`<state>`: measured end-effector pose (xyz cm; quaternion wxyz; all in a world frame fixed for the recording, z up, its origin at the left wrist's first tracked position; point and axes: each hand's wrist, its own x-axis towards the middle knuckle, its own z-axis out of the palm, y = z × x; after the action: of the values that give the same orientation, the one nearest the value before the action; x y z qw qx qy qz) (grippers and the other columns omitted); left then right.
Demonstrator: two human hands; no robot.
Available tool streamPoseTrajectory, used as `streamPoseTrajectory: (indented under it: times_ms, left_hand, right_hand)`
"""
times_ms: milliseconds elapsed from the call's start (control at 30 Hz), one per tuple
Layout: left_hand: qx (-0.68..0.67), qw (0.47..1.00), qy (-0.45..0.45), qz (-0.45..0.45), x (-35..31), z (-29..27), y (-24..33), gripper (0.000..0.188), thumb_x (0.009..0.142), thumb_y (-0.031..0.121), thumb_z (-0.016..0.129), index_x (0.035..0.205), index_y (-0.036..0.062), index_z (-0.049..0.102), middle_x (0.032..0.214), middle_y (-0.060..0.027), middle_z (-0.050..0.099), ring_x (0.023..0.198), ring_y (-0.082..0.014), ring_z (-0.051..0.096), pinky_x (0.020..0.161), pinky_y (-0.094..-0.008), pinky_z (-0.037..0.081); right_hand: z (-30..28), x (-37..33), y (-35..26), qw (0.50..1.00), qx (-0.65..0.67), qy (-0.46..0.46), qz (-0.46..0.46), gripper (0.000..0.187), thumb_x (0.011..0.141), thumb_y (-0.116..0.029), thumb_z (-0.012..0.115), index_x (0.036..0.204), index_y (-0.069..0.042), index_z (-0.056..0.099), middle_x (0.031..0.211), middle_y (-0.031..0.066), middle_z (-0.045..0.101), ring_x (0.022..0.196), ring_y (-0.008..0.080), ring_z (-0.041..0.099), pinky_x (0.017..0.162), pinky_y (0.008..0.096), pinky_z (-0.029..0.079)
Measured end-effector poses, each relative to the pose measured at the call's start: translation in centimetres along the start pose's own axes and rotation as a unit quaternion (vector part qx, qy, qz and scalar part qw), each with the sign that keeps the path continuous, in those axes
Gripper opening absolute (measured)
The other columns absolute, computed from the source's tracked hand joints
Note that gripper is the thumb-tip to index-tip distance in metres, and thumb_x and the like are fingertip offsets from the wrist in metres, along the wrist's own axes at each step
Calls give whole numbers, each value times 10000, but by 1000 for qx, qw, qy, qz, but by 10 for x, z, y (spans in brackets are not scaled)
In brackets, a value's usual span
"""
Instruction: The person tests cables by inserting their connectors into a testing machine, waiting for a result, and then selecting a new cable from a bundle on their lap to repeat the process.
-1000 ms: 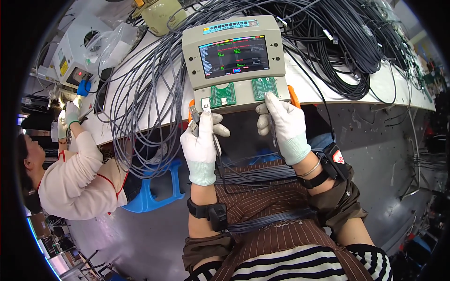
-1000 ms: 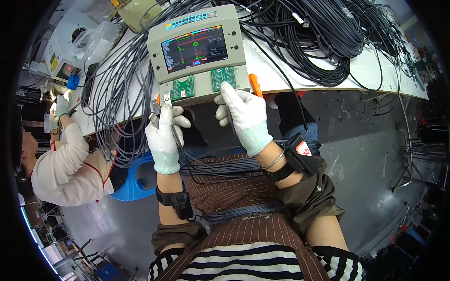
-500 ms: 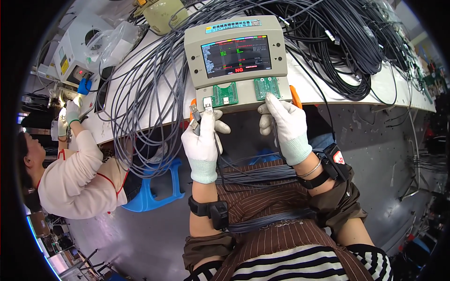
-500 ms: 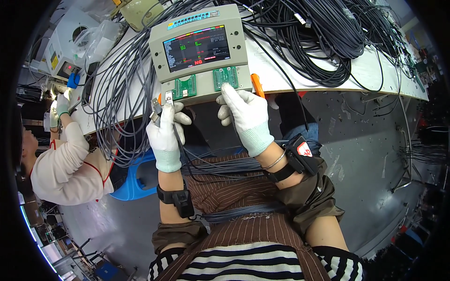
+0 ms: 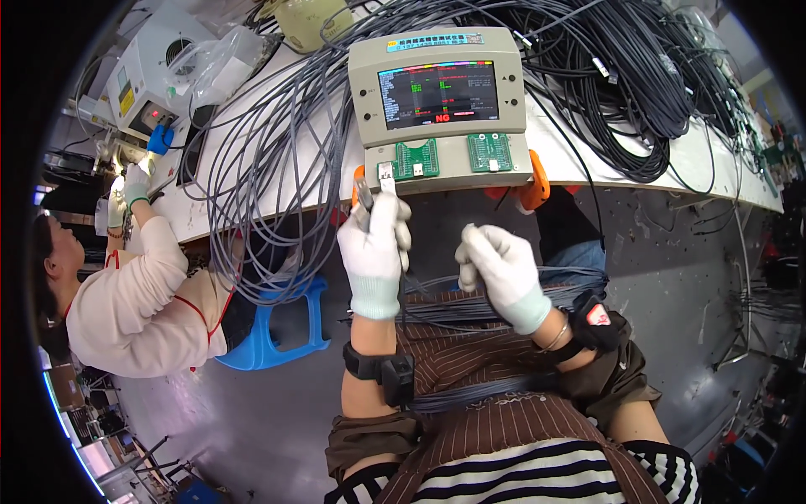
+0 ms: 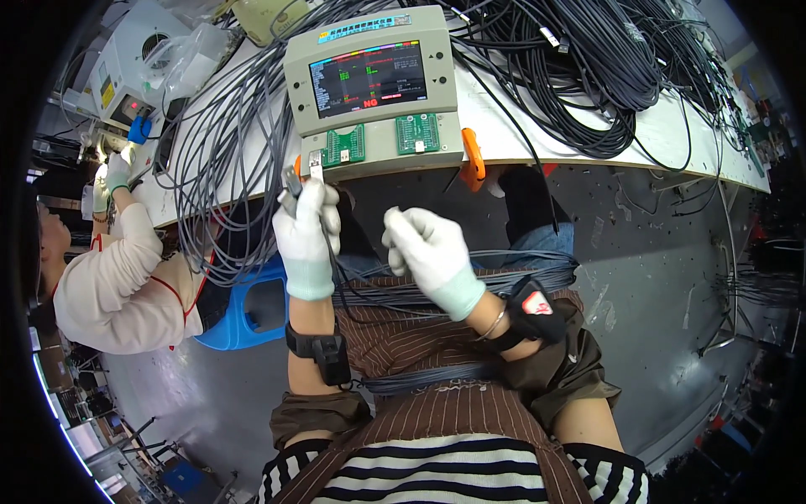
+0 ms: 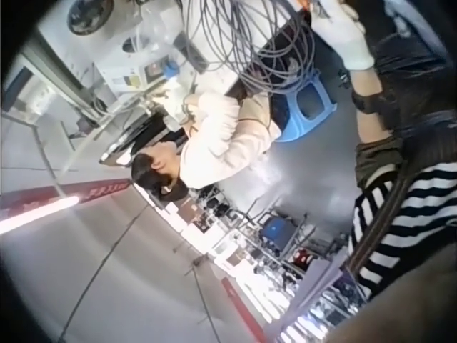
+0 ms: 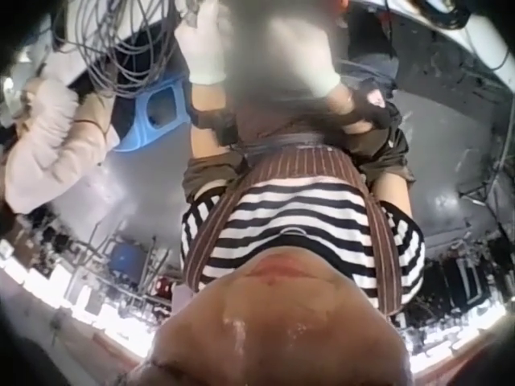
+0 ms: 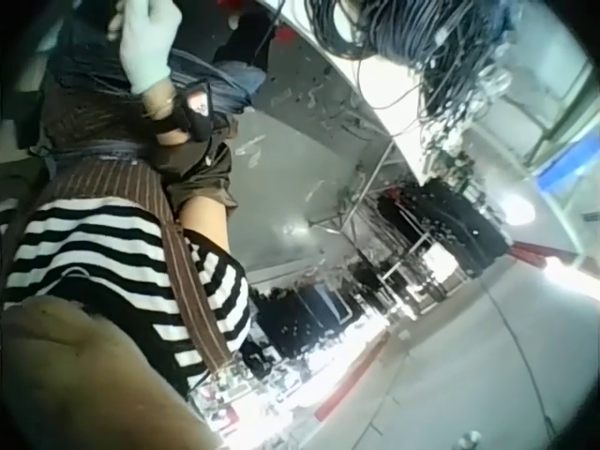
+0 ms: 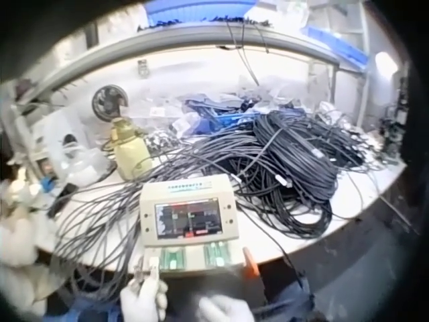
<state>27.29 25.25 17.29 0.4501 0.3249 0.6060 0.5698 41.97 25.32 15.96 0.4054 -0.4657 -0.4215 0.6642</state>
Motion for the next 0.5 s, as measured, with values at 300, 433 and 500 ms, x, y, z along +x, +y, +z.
streamPoseTrajectory:
  times_ms: [300, 433, 500]
  left_hand:
    - [143, 978, 33, 150, -30, -38, 15, 255, 866, 230, 561, 778, -2, 618, 558, 3, 515, 405, -49, 415, 387, -186, 333]
    - [80, 994, 35, 63, -37, -57, 24, 238, 860, 211, 573, 774, -4, 631, 606, -8, 548, 441, -46, 434, 407, -181, 353]
    - [45, 998, 39, 32, -41, -69, 25, 232, 858, 204, 578, 774, -4, 636, 630, -16, 567, 457, -44, 441, 414, -178, 360]
  right_hand:
    - [-37, -17, -44, 990, -16, -130, 48, 252, 905, -216, 487, 798, 8, 526, 449, -12, 380, 355, 52, 319, 337, 215, 242]
    - [-70, -35, -64, 990, 33, -132, -38, 343, 944, -299, 383, 836, 0, 514, 391, -37, 304, 298, 52, 243, 290, 227, 180]
    - [-83, -44, -75, 986, 23, -130, -102, 351, 961, -305, 324, 875, -19, 508, 384, -56, 286, 284, 54, 219, 278, 231, 161]
